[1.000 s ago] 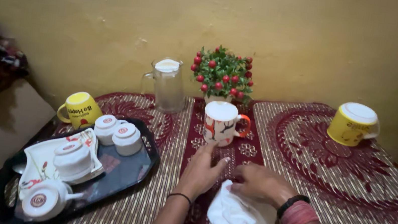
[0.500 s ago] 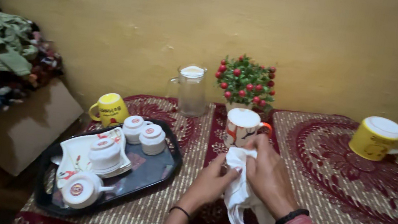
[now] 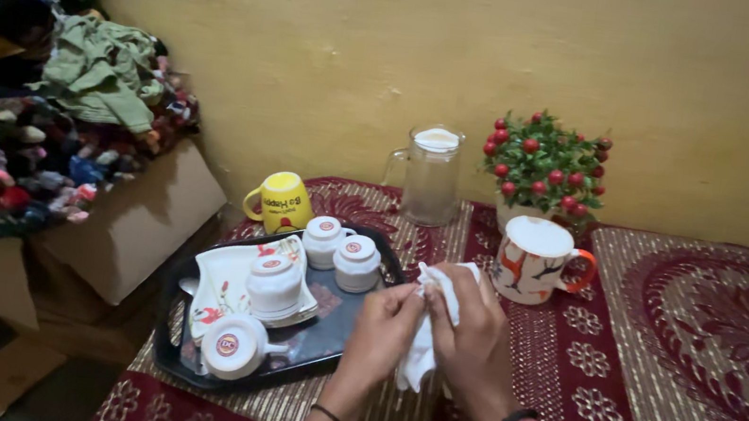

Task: The person wipes a yellow mug with a white cloth, rotating it to clean the exterior and interior. The person then wipes a second yellow mug and a white ceramic dish, placing each item on the table after cleaning.

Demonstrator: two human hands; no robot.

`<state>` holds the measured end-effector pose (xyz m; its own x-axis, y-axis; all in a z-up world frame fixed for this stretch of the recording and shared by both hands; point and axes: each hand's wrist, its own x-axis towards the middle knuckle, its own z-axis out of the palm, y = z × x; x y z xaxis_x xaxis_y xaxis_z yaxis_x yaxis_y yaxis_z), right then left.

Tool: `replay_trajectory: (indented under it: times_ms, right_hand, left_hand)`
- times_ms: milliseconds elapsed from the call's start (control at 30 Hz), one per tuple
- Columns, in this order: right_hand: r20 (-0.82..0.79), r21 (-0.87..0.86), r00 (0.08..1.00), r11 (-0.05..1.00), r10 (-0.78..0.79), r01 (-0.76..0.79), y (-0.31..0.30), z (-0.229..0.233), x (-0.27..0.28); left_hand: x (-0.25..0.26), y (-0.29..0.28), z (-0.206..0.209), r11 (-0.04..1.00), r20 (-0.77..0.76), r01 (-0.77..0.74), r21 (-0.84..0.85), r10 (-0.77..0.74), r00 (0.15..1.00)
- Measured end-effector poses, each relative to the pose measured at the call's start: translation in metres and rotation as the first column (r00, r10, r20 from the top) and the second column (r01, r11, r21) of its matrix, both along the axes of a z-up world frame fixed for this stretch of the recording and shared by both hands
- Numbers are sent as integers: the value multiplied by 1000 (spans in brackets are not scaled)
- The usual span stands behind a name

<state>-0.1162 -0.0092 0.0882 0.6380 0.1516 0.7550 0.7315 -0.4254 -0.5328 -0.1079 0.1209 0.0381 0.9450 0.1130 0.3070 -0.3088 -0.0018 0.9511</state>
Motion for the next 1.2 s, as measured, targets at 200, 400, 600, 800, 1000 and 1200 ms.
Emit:
replay_trajectory:
  times_ms: [200,400,600,800,1000,1200]
  right_hand:
    - [-165,123,986,992,25,-5,32,-11,16]
    - [-199,-19,980,1000,-4,1,50,-8,29]
    - [-249,29,968,999,-24,32,36,-2,45]
    - [-237,-63,971,997,28,-44,45,-11,39]
    - [-218,-6,974,998,56,-59,43,-8,36]
    - [-261,0,965,1000,-29,31,30,-8,42]
  left_hand:
    - [-53,44,58,502,77,-489,714,638,766]
    - [-53,99,51,-99,616,-762,640,658,433]
    - [-31,121,52,143,87,-359,922,829,553]
    - [-23,124,49,239,11,-334,912,800,600]
    - [-25,114,53,196,204,-528,826,770,604]
    - [-18,71,49,433,333,-585,686,528,781]
